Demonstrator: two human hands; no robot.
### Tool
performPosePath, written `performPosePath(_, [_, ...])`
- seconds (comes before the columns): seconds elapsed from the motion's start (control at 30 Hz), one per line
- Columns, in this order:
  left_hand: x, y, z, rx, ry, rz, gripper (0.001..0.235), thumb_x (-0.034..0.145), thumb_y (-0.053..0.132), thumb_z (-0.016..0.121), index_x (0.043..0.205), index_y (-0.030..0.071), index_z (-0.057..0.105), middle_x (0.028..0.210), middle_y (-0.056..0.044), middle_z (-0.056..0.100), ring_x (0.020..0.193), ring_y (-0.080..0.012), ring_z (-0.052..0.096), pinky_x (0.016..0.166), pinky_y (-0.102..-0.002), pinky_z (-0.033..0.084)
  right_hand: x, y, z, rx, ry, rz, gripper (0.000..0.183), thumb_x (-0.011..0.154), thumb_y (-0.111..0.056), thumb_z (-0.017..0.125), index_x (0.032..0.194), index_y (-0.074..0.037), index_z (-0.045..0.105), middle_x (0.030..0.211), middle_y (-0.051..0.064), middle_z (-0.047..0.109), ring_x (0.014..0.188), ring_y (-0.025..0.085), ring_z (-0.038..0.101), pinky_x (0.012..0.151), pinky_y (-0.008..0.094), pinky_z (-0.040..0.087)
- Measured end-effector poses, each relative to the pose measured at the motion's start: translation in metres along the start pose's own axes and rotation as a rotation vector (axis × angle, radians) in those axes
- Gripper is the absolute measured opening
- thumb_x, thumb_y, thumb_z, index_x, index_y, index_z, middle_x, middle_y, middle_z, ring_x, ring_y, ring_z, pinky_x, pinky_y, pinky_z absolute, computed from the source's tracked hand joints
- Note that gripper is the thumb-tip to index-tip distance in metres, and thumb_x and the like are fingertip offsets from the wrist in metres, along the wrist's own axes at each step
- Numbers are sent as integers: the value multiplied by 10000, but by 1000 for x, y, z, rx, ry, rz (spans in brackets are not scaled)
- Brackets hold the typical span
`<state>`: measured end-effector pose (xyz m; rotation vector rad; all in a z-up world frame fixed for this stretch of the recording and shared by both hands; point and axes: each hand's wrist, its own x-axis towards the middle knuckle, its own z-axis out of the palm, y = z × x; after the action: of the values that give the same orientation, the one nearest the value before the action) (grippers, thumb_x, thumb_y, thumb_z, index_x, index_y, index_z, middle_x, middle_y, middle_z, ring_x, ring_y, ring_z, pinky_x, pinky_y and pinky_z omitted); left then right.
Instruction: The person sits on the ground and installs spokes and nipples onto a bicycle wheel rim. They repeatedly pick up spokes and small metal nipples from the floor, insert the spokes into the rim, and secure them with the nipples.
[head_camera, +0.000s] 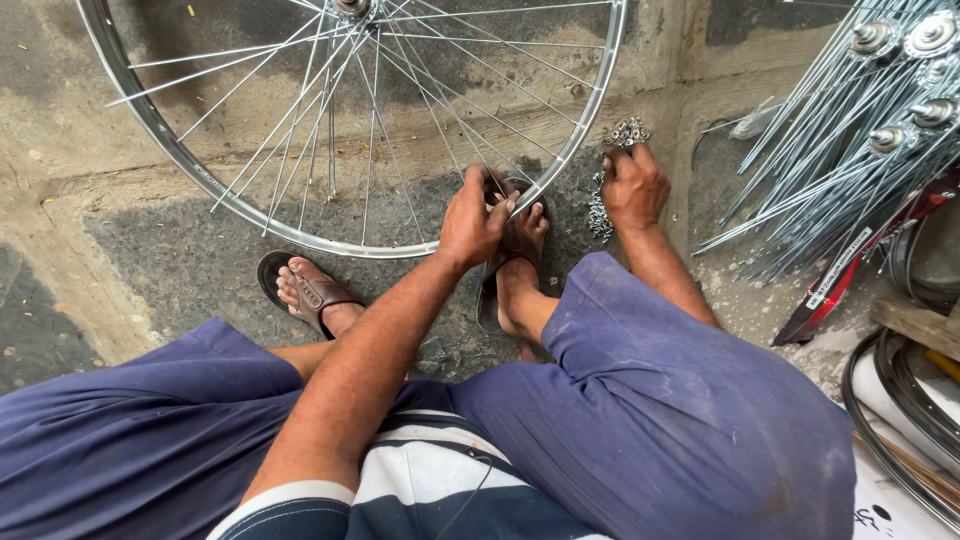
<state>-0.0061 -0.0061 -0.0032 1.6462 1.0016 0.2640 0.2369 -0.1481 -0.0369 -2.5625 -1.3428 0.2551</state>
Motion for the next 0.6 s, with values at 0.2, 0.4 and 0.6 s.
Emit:
performPosePath(0.2, [3, -1, 2, 56, -14, -64, 384, 911, 239, 749, 1155, 71, 504, 878, -166, 707, 835, -392, 706, 731, -491, 526, 10, 8, 14, -26, -92, 42, 93, 899, -170, 772, 977, -120, 781, 984, 134, 685, 861, 339, 688, 737, 487, 548])
performPosePath(0.4, [3, 3, 2, 58, -25, -84, 395, 919, 235, 753, 1172, 68, 500, 908, -158, 730, 864, -395, 710, 752, -497, 527, 20, 14, 16, -3, -68, 38, 113, 881, -122, 770, 920, -39, 704, 957, 172, 687, 833, 355, 682, 724, 493, 544])
performPosePath(0.6, [5, 0, 3, -37, -23, -64, 392, 892, 203, 746, 1157, 61, 494, 918, -167, 725, 853, -393, 719, 737, -494, 542, 4, 27, -8, 527, -43, 257, 120, 887, -98, 675, 984, -30, 695, 877, 119, 743, 791, 298, 738, 742, 417, 582])
